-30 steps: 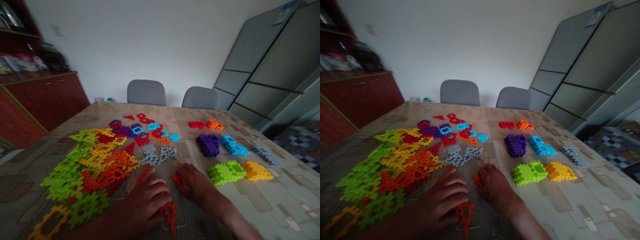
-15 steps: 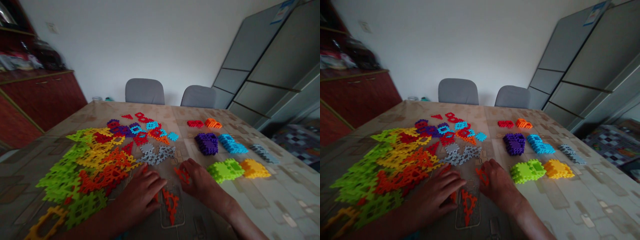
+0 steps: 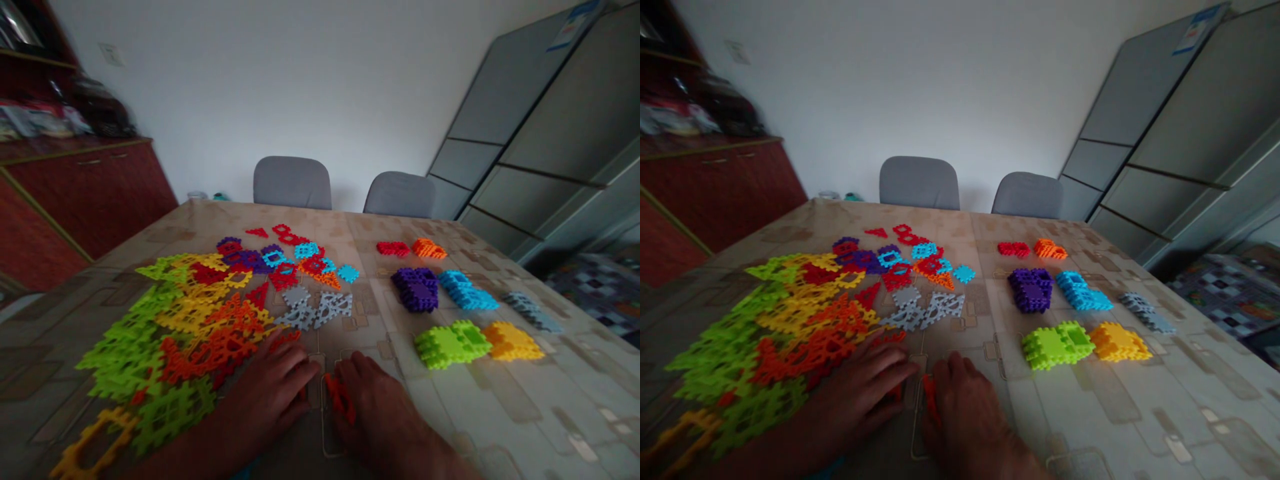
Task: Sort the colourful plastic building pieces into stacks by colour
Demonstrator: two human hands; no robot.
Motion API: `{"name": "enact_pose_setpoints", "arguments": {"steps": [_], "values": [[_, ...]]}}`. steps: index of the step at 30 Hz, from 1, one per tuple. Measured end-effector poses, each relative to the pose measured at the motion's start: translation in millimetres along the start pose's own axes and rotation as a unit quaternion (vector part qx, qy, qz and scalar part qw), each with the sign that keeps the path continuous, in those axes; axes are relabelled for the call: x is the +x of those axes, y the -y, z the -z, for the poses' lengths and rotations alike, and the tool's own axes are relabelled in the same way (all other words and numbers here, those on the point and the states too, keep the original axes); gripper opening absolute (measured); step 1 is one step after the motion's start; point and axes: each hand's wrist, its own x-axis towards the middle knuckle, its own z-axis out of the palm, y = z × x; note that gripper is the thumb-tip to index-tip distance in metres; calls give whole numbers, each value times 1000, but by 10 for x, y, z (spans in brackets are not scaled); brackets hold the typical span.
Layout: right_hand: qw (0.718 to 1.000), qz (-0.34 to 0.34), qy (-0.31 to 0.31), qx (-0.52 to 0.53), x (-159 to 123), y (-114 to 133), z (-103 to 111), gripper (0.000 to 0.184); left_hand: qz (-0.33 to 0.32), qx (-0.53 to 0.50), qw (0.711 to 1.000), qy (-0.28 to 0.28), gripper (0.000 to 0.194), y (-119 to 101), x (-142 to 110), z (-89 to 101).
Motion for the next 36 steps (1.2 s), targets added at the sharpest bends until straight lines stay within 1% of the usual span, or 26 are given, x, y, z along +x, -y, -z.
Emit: {"name": "enact_pose_setpoints", "arguments": {"steps": [5,8,10,12,14,16,19,21,23,24,27,29,31,33,36], "values": [[998,-42,49,-26,-24,106,94,38,-13,0,1000,18,41,23,-3,14],[998,-30,58,-25,0,94,72,38,-18,2,1000,24,40,40,-2,15],[998,14,55,-22,33,46,51,32,-19,-1,999,30,39,46,0,20],[996,71,46,-20,66,-15,64,21,-15,-5,999,35,40,52,6,34],[991,127,35,-7,89,-75,116,18,-8,-11,999,44,43,61,20,55],[983,181,16,21,100,-134,184,26,-1,-17,998,59,50,81,34,82],[967,246,-25,60,107,-245,237,45,-1,-24,997,72,58,150,37,125],[962,263,-50,63,119,-332,221,54,-4,-33,998,61,62,233,21,159],[962,259,-66,50,138,-409,184,57,6,-37,998,45,66,346,-5,204],[964,254,-71,42,150,-437,165,54,19,-34,998,43,67,407,-19,231],[967,242,-72,27,192,-471,123,30,53,-24,997,49,67,563,-55,320],[966,243,-79,24,221,-458,104,19,68,-21,996,57,64,603,-68,366],[965,246,-90,23,247,-433,90,16,80,-17,994,70,63,572,-68,385],[963,248,-102,23,265,-410,83,16,95,-6,992,83,66,490,-55,376],[957,253,-133,36,272,-402,92,21,111,14,990,89,70,371,-28,335]]}}
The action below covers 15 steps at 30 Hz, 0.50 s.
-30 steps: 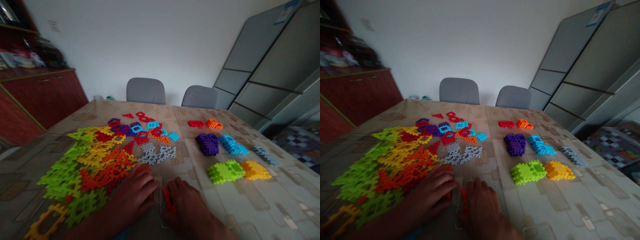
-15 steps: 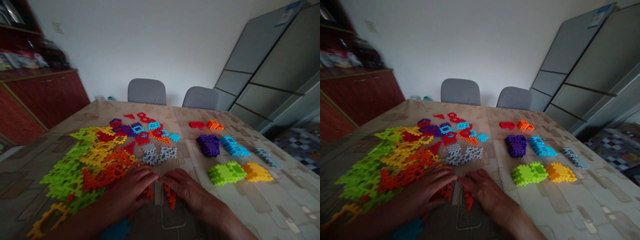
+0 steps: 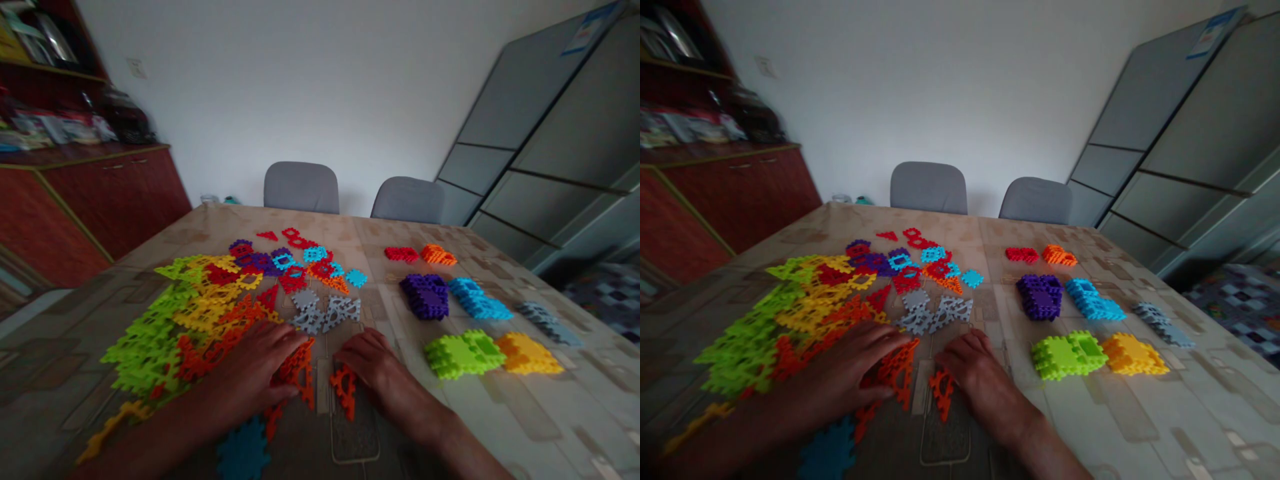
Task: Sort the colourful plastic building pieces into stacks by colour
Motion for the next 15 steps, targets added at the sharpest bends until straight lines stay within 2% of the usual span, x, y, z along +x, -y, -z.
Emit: {"name": "enact_pose_setpoints", "arguments": {"steps": [5,11,15], "values": [[998,-10,-59,8,-24,-13,39,28,7,-13,1000,-15,66,35,25,-32],[998,-26,-51,18,-38,-6,40,26,-19,-37,998,-53,64,174,38,-81],[996,-37,-69,33,-45,-12,34,26,-23,-63,992,-105,61,122,38,-129]]}}
